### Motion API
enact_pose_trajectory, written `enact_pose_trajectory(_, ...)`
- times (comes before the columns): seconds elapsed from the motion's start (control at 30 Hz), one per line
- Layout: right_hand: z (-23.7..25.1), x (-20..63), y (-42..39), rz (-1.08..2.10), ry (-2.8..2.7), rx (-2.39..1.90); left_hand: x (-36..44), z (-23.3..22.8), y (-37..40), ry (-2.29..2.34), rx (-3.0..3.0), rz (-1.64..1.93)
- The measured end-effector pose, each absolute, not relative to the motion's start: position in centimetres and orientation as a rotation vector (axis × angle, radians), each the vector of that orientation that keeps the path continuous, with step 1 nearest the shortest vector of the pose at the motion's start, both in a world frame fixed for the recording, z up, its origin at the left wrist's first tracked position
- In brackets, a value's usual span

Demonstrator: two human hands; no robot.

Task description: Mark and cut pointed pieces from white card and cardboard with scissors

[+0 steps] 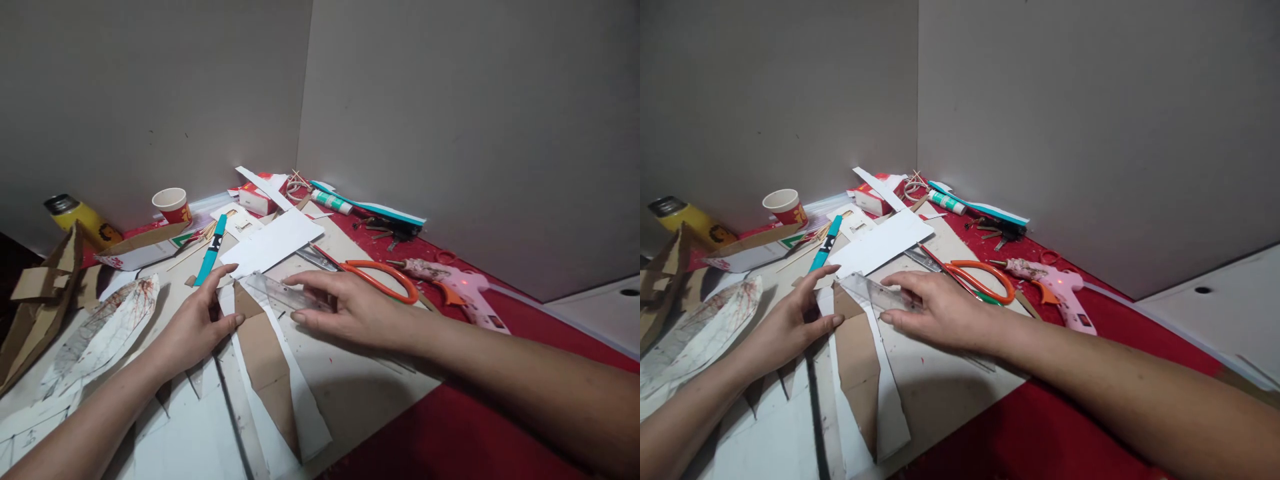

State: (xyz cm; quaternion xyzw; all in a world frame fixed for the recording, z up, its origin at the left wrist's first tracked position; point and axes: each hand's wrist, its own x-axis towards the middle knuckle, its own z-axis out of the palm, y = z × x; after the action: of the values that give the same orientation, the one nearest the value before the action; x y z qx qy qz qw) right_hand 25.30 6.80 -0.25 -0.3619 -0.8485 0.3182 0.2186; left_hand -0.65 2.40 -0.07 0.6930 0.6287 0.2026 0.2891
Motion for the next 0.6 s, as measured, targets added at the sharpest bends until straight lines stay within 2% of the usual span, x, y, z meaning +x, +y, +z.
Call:
enact_pose_trajectory(0.27, -0.3, 24.8, 7.2, 0.818, -2.188, -1.308, -1.1, 0.7, 2.5, 1.582, 1.559, 0.748)
enact_pose_trajectory(0.53, -0.6, 24.9, 7.0, 0.651, -2.186, -1.136, -1.0, 0.6, 2.3, 1.230, 1.193, 0.933)
enact_pose_trajectory(0.6, -0.2, 24.6, 6.7, 0.753, -2.106, -1.063, -0.8, 0.5, 2.2, 1.152, 1.141, 0.932)
